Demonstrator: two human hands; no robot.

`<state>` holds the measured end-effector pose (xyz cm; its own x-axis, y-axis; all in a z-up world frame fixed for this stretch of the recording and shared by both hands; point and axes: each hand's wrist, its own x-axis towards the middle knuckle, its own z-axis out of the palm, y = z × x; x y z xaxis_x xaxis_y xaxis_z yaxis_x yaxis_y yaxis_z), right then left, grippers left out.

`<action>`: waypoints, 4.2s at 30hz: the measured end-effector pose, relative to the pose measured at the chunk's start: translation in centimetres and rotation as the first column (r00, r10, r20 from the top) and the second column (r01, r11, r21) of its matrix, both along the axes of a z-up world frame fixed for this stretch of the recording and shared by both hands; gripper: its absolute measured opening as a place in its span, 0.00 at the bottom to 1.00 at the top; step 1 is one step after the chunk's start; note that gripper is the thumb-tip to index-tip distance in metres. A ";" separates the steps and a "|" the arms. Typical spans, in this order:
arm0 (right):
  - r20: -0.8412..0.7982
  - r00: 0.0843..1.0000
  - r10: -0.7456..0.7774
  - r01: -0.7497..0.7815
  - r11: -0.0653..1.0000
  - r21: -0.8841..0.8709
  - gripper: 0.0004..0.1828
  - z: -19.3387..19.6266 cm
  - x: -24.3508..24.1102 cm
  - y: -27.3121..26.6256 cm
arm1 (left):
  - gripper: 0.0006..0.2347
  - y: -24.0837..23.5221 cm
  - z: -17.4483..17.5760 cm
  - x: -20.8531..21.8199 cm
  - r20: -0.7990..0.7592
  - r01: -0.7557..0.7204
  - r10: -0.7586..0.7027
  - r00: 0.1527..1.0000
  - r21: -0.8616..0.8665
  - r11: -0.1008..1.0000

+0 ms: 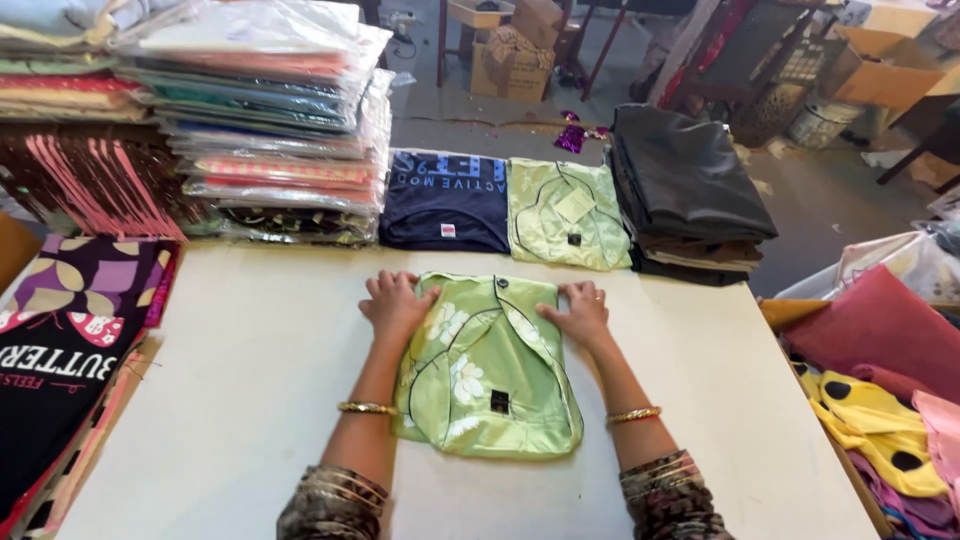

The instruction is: The person folds a green floral-patterned shirt on a white table, smoothing the fabric and aligning the edges before stacking it. They then unfold and fold a pink floral-patterned shirt using the same method, handling the garments by hand.

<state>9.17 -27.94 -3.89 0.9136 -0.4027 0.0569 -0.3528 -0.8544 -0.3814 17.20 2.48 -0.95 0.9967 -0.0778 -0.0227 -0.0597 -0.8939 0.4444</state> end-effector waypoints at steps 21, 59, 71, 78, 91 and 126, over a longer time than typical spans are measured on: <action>0.154 0.985 0.080 -0.152 0.829 0.538 0.32 1.4 -3.9 0.3 | 0.23 1.8 -6.0 1.8 -0.049 -0.015 -0.019 0.999 -0.617 0.787; 0.048 0.543 0.839 -0.767 0.518 -0.378 0.35 5.9 -15.0 17.0 | 0.19 8.8 -1.7 -11.4 0.153 0.255 -0.204 0.967 -0.585 0.770; 0.434 0.665 0.608 -0.632 0.767 -0.106 0.07 7.7 -12.2 18.1 | 0.28 6.5 -0.2 -14.4 0.406 0.384 -0.289 0.867 -0.175 0.907; 0.599 0.678 0.425 -0.586 0.805 0.092 0.09 7.4 -12.7 19.1 | 0.20 3.5 -8.4 -11.8 0.389 0.342 -0.124 0.913 -0.564 0.751; 0.629 0.657 0.417 -0.622 0.771 0.138 0.09 5.4 -12.3 19.6 | 0.20 1.2 -2.3 -17.2 -0.339 -0.415 -0.244 0.908 -0.805 -0.424; 0.361 0.924 -0.127 0.012 0.953 0.303 0.23 -0.4 0.1 2.3 | 0.20 -0.9 -3.9 2.6 0.131 0.032 0.047 0.990 -0.542 0.840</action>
<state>9.27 -25.63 -4.29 0.8174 -0.5151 0.2577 -0.1907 -0.6642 -0.7228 19.81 1.56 -4.82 0.9876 -0.0311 0.1537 -0.1477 -0.5131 0.8455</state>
